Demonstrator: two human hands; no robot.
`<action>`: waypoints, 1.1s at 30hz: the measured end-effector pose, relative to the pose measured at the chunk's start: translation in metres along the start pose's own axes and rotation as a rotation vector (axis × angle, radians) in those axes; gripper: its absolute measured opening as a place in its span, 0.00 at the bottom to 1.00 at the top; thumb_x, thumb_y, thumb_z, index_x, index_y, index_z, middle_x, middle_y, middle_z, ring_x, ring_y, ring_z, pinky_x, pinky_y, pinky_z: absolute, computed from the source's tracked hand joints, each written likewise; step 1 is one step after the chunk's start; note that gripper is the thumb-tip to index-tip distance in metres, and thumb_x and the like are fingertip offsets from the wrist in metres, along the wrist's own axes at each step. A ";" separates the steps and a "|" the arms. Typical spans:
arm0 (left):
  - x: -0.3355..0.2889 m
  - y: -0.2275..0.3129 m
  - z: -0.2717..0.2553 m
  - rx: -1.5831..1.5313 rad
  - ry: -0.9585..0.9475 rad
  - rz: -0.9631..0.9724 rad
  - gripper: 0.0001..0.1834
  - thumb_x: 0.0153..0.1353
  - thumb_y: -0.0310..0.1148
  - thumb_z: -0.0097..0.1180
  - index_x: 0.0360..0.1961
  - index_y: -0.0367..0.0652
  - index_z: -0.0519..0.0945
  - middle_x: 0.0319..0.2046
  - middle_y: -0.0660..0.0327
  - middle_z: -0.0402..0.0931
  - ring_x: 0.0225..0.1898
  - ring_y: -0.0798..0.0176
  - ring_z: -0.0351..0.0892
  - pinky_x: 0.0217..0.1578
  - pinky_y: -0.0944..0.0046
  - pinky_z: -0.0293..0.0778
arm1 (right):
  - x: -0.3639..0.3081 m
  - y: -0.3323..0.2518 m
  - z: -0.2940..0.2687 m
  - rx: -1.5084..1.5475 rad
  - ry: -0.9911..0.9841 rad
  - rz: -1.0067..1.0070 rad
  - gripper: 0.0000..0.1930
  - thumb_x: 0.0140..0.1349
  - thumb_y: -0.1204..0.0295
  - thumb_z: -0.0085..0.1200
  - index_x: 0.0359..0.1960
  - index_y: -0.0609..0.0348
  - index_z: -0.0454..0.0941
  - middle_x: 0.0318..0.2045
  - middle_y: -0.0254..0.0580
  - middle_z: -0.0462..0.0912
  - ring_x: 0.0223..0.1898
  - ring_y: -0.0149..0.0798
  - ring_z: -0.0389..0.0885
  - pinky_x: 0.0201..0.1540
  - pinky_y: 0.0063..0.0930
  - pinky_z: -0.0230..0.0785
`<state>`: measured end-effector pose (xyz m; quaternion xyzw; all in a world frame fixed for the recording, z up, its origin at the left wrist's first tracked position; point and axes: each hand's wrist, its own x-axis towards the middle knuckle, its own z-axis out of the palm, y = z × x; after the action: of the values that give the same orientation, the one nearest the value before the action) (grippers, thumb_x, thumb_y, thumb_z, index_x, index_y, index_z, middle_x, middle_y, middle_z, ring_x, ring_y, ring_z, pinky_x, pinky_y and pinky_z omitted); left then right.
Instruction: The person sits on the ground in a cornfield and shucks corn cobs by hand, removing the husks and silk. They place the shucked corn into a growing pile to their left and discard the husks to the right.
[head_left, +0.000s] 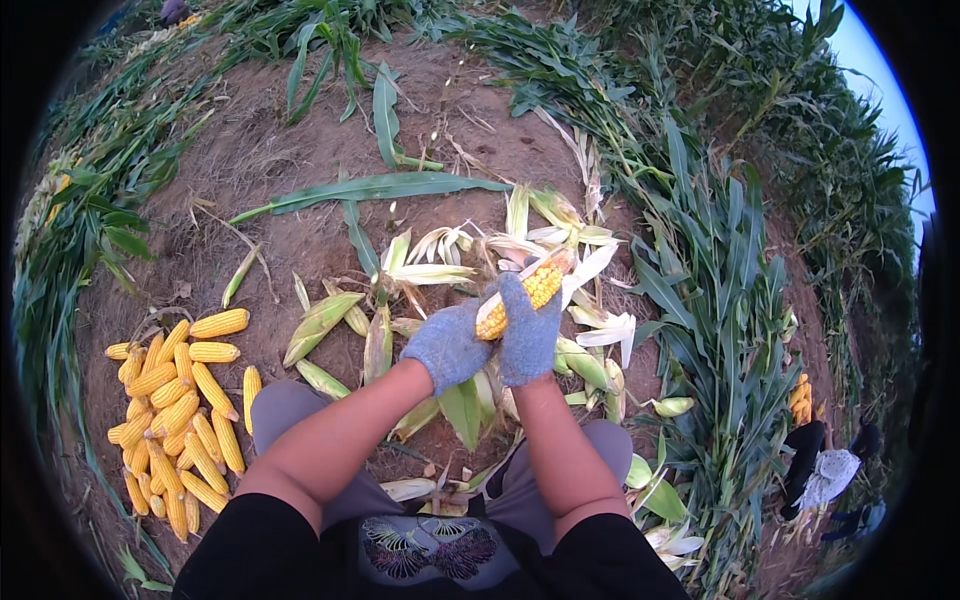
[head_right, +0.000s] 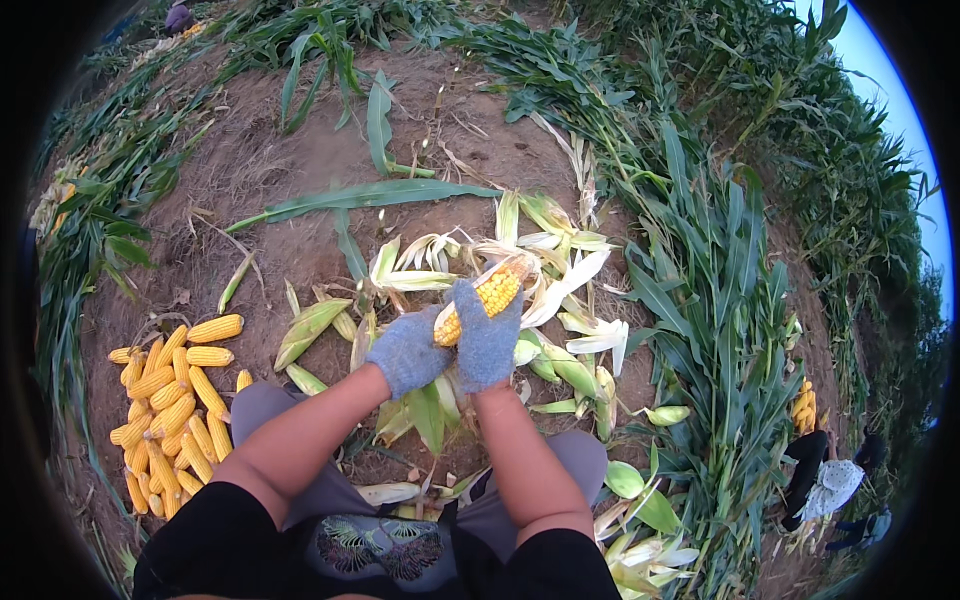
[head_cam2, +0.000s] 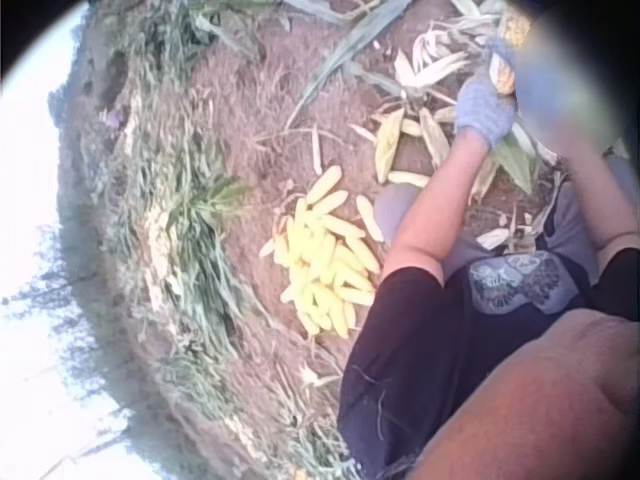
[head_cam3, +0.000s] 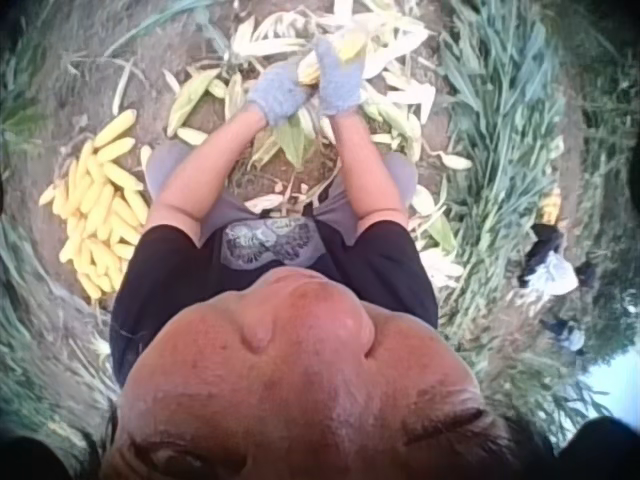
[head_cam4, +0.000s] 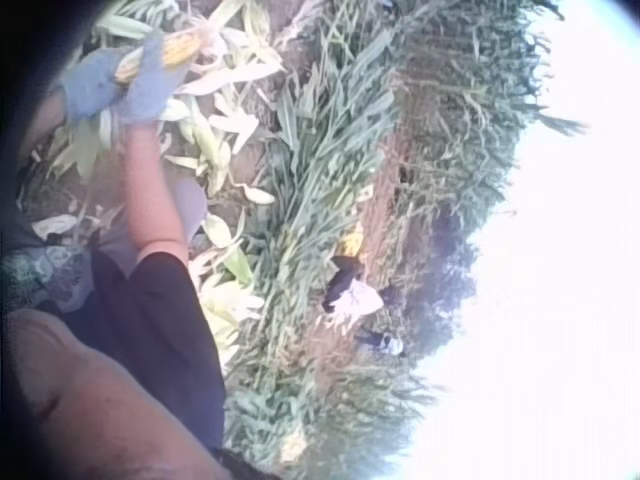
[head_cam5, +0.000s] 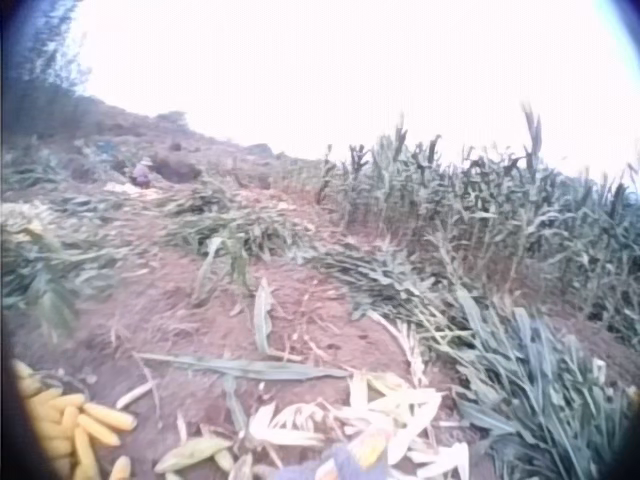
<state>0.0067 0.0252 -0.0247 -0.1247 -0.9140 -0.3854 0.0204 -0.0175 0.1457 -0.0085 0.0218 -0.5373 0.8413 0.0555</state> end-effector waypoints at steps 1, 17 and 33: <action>0.000 0.002 -0.004 0.038 -0.005 0.033 0.19 0.56 0.37 0.58 0.46 0.40 0.79 0.38 0.43 0.82 0.43 0.39 0.81 0.46 0.48 0.77 | 0.003 -0.002 -0.002 -0.023 -0.021 0.032 0.26 0.60 0.75 0.63 0.58 0.63 0.65 0.41 0.37 0.77 0.38 0.30 0.78 0.41 0.25 0.75; -0.018 -0.028 -0.016 0.384 -0.252 -0.236 0.36 0.54 0.49 0.66 0.60 0.42 0.70 0.54 0.44 0.75 0.56 0.44 0.76 0.57 0.49 0.71 | 0.030 -0.017 -0.060 0.657 -0.055 0.433 0.25 0.70 0.48 0.49 0.59 0.50 0.69 0.46 0.48 0.80 0.45 0.49 0.82 0.50 0.56 0.76; 0.026 -0.042 -0.039 -0.671 0.305 -0.136 0.20 0.66 0.32 0.57 0.58 0.42 0.75 0.54 0.57 0.77 0.56 0.58 0.77 0.55 0.61 0.75 | 0.006 0.008 -0.032 -0.451 -0.301 0.017 0.41 0.54 0.72 0.66 0.68 0.64 0.58 0.60 0.49 0.70 0.60 0.43 0.72 0.63 0.35 0.66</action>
<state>-0.0311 -0.0249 -0.0229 -0.0045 -0.7295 -0.6782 0.0885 -0.0239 0.1722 -0.0284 0.1293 -0.7135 0.6881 -0.0285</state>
